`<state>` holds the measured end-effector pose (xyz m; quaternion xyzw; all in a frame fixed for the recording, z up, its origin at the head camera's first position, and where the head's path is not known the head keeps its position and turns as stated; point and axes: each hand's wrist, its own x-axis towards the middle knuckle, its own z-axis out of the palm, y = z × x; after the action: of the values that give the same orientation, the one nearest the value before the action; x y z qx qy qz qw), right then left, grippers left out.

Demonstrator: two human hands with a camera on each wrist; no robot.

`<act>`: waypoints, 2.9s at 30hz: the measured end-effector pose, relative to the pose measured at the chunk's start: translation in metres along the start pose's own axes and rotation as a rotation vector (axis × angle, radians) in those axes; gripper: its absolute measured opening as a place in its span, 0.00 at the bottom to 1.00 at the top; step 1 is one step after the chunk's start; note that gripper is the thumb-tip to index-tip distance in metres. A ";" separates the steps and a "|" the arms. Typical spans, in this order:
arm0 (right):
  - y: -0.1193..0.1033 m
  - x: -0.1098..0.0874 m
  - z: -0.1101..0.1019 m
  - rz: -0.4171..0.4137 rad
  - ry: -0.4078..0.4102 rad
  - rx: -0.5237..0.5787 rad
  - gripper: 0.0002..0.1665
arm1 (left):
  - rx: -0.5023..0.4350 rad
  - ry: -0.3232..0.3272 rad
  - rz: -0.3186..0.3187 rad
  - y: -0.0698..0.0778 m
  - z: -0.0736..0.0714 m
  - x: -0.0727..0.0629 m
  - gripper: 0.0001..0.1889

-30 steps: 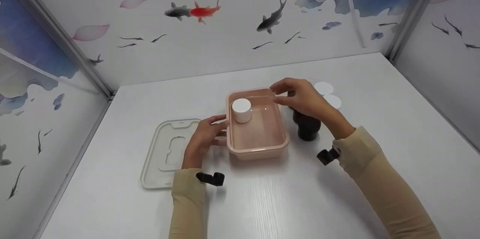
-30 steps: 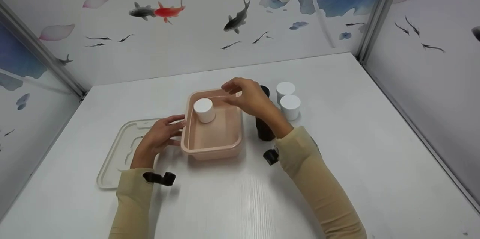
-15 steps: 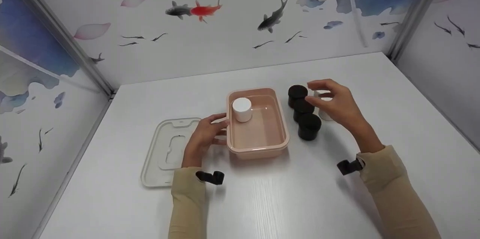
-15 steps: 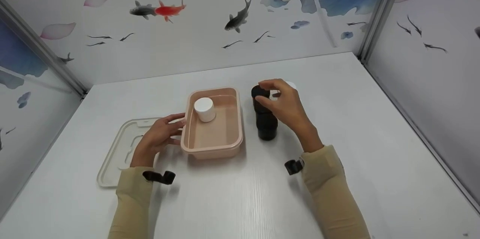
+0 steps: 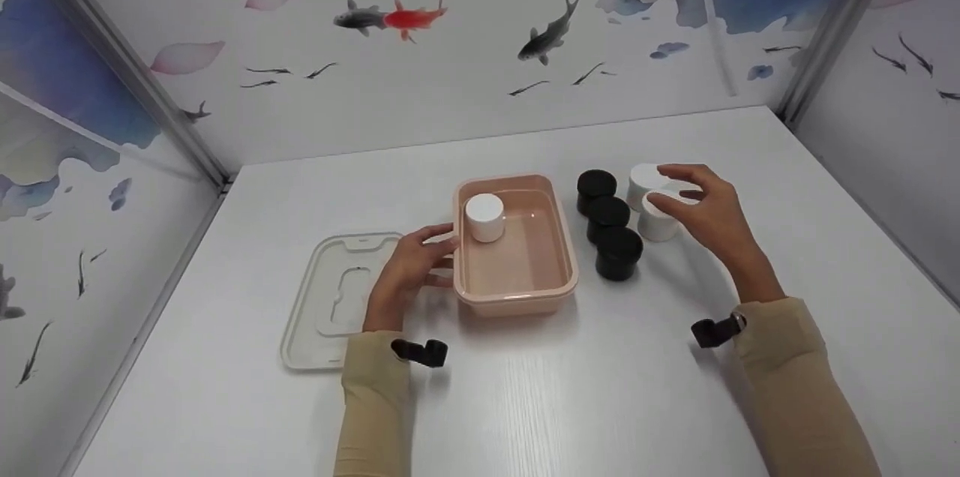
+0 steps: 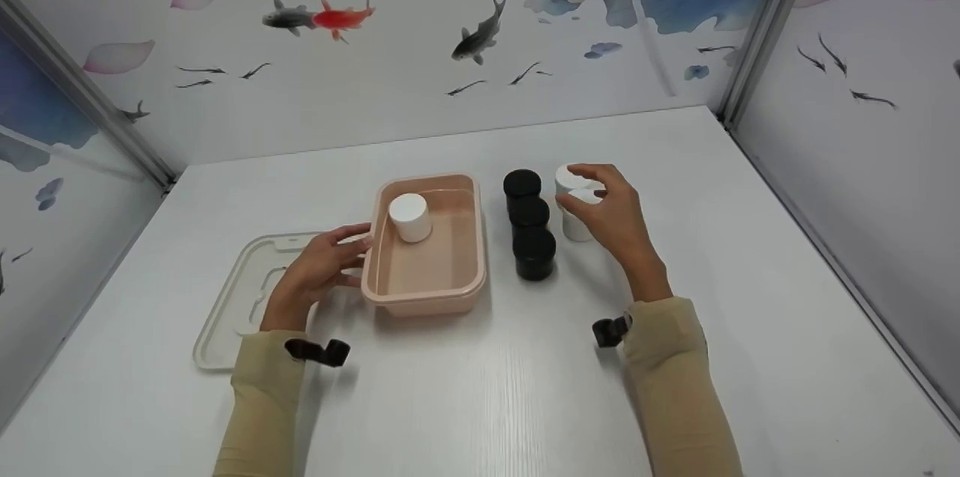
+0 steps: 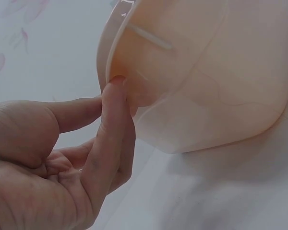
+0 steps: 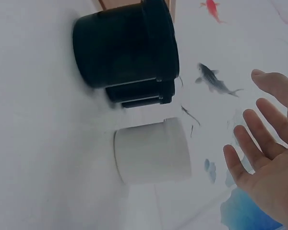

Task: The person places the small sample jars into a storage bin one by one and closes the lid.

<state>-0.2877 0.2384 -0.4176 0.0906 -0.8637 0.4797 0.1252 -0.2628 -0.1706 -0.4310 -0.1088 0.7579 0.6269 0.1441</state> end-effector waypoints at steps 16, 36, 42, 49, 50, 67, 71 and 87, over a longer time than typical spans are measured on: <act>0.042 0.004 -0.008 0.228 -0.191 0.049 0.55 | -0.024 0.035 -0.012 -0.002 0.000 -0.002 0.27; 0.047 0.004 -0.002 0.286 -0.274 0.034 0.51 | -0.017 0.001 0.018 0.000 0.001 0.000 0.26; 0.041 0.003 -0.003 0.274 -0.245 0.028 0.50 | -0.015 0.009 0.024 -0.001 0.000 -0.001 0.25; 0.023 0.003 -0.005 0.246 -0.203 0.043 0.51 | -0.023 0.013 0.010 0.000 -0.002 -0.003 0.25; 0.019 0.003 -0.005 0.245 -0.198 0.045 0.51 | -0.025 0.012 0.012 0.000 -0.002 -0.003 0.25; -0.055 -0.006 0.024 0.099 -0.168 0.038 0.48 | -0.028 0.003 0.018 0.001 -0.003 -0.001 0.25; -0.071 -0.010 0.034 0.054 -0.182 0.042 0.46 | -0.038 0.000 0.020 0.002 -0.001 -0.001 0.26; -0.118 -0.018 0.077 -0.144 -0.304 -0.007 0.43 | -0.006 0.001 0.009 0.003 0.001 -0.001 0.27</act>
<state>-0.2475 0.1114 -0.3671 0.2232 -0.8656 0.4475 0.0275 -0.2625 -0.1689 -0.4276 -0.1059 0.7564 0.6300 0.1406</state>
